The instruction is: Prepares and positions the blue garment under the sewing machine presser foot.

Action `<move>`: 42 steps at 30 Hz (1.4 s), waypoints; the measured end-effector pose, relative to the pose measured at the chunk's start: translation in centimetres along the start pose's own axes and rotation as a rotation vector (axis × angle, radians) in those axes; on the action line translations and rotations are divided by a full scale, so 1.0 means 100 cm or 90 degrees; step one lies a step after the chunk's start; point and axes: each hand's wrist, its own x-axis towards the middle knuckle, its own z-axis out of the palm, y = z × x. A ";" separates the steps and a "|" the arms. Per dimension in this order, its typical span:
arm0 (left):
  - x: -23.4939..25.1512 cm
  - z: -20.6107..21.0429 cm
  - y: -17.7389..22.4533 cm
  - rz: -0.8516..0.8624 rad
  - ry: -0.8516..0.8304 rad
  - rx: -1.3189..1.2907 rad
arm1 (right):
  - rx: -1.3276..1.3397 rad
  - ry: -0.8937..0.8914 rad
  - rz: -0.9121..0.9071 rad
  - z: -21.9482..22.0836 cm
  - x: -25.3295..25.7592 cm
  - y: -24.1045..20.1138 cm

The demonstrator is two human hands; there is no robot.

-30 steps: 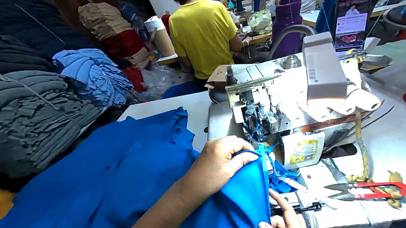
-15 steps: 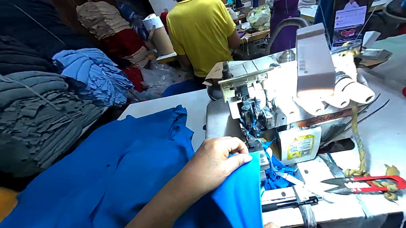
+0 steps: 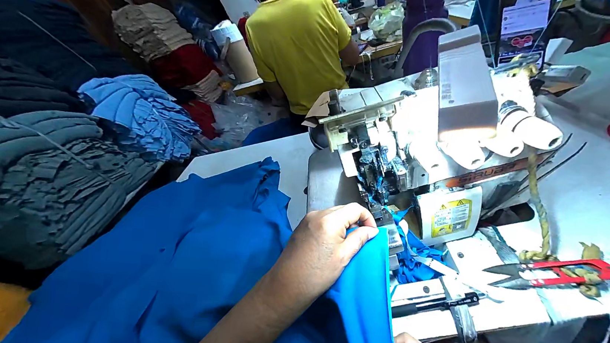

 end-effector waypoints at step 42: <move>-0.078 0.034 0.011 0.190 0.139 0.217 | -0.102 -0.065 0.009 -0.023 -0.028 0.034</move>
